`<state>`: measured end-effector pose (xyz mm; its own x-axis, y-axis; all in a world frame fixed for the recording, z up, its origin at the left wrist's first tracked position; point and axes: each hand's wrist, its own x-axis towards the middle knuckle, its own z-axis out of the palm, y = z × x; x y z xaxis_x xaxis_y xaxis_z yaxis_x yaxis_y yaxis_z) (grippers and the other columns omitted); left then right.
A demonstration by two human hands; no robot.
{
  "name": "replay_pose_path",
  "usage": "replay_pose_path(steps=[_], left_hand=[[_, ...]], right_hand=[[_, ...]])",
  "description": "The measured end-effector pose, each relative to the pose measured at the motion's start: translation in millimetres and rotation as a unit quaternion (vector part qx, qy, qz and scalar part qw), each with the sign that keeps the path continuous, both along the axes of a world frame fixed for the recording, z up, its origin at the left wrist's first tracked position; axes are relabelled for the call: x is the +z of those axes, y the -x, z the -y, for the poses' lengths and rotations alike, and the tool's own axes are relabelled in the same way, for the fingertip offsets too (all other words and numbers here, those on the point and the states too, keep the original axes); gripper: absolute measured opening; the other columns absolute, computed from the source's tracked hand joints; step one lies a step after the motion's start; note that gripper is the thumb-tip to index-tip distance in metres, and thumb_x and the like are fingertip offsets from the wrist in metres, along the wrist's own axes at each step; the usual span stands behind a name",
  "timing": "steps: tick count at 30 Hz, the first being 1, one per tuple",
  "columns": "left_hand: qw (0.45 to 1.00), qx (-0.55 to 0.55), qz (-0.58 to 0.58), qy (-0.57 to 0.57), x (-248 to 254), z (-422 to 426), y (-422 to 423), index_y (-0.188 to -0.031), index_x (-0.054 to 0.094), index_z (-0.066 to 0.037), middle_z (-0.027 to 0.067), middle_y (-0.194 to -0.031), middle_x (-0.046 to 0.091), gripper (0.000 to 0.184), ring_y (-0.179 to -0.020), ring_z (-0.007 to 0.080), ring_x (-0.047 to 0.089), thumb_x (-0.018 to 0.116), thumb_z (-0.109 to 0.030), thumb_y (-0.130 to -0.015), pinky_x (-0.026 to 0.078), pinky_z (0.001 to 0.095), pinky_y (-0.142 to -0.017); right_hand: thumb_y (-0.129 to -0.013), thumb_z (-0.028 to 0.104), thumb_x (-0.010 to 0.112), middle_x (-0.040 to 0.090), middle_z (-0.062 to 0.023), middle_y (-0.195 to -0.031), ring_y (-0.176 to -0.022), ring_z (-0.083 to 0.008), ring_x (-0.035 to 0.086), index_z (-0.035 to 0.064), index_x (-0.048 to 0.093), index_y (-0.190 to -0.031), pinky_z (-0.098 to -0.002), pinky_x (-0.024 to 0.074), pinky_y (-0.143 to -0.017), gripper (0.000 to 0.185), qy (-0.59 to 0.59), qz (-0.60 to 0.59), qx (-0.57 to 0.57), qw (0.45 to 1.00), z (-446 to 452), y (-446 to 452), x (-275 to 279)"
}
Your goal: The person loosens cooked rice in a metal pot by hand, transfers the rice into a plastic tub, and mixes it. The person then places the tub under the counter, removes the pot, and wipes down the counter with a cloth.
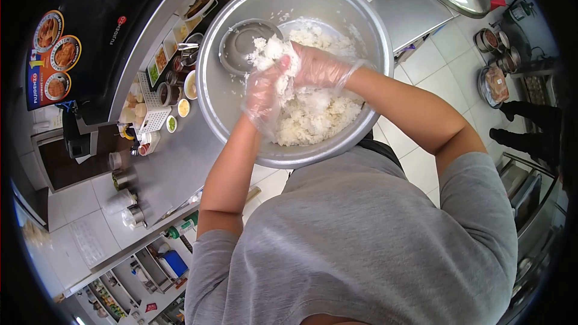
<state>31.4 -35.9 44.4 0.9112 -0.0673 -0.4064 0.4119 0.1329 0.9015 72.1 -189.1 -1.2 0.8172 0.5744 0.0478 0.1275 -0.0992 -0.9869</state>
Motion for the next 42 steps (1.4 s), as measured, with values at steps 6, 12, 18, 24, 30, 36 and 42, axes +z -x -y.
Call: replay_pose_path(steps=[6,12,18,24,30,36,42], left_hand=[[0.999,0.03,0.011,0.032,-2,2,-9,-0.114,0.058,-0.001,0.0055,-0.096,0.064,0.044,-0.082,0.0109,0.06,0.057,-0.039,-0.092,0.05,0.0231,-0.067],[0.995,0.079,-0.065,-0.023,27,-2,4,-0.111,0.059,-0.001,0.0048,-0.088,0.064,0.049,-0.072,0.012,0.061,0.063,-0.043,-0.086,0.051,0.027,-0.06],[0.972,-0.096,-0.098,-0.192,13,-41,16,-0.108,0.062,-0.003,0.0055,-0.096,0.064,0.039,-0.084,0.018,0.061,0.073,-0.024,-0.077,0.051,0.0306,-0.072],[0.96,-0.15,0.043,-0.232,-39,-76,29,-0.139,0.029,-0.006,0.0134,-0.114,0.057,0.072,-0.099,0.0174,0.055,0.066,0.001,-0.078,0.044,0.0286,-0.09],[0.916,-0.195,0.036,-0.348,-21,-75,24,-0.138,0.026,-0.006,0.0135,-0.134,0.044,0.072,-0.119,0.0246,0.048,0.067,-0.004,-0.079,0.038,0.0339,-0.101],[0.92,-0.175,-0.145,-0.32,-28,-83,4,-0.149,0.006,-0.01,0.0236,-0.148,0.024,0.097,-0.138,0.0311,0.026,0.055,-0.062,-0.083,0.024,0.0442,-0.11],[0.975,-0.122,-0.185,-0.019,-102,-79,-49,-0.148,0.007,-0.008,0.0186,-0.153,0.015,0.104,-0.141,0.0307,0.015,0.046,-0.074,-0.079,0.017,0.0473,-0.112]], right_hand=[[-0.073,0.043,0.074,0.061,-0.0204,-0.074,-0.07,-0.0317,0.061,0.0018,0.054,-0.106,-0.0385,0.0488,-0.072,0.056,0.181,0.113,-0.005,0.977,13,8,37],[-0.074,0.047,0.071,0.062,-0.0181,-0.071,-0.069,-0.0368,0.06,0.0053,0.062,-0.087,-0.0423,0.048,-0.068,0.045,0.213,0.173,-0.056,0.96,15,11,34],[-0.077,0.014,0.06,0.063,-0.0208,-0.08,-0.079,-0.0367,0.061,0.0062,0.065,-0.093,-0.0419,0.0483,-0.073,0.019,0.188,0.19,-0.135,0.954,22,7,29],[-0.079,0.014,0.057,0.063,-0.0211,-0.107,-0.098,-0.0361,0.06,0.0087,0.054,-0.125,-0.0383,0.0461,-0.088,0.047,0.266,0.175,-0.058,0.946,22,8,47],[-0.083,0.041,0.061,0.057,-0.0171,-0.125,-0.113,-0.0295,0.055,0.0112,0.047,-0.134,-0.0373,0.0421,-0.096,0.061,0.244,0.129,0.164,0.947,42,-34,72],[-0.08,0.065,0.055,0.054,-0.0177,-0.128,-0.121,-0.0302,0.049,0.0122,0.043,-0.137,-0.0395,0.0368,-0.102,0.078,0.386,-0.054,-0.004,0.921,42,-95,36],[-0.075,0.065,0.061,0.061,-0.0156,-0.115,-0.105,-0.0288,0.056,0.0054,0.064,-0.112,-0.0409,0.0452,-0.088,0.071,0.32,-0.098,0.212,0.918,-18,-104,-33]])
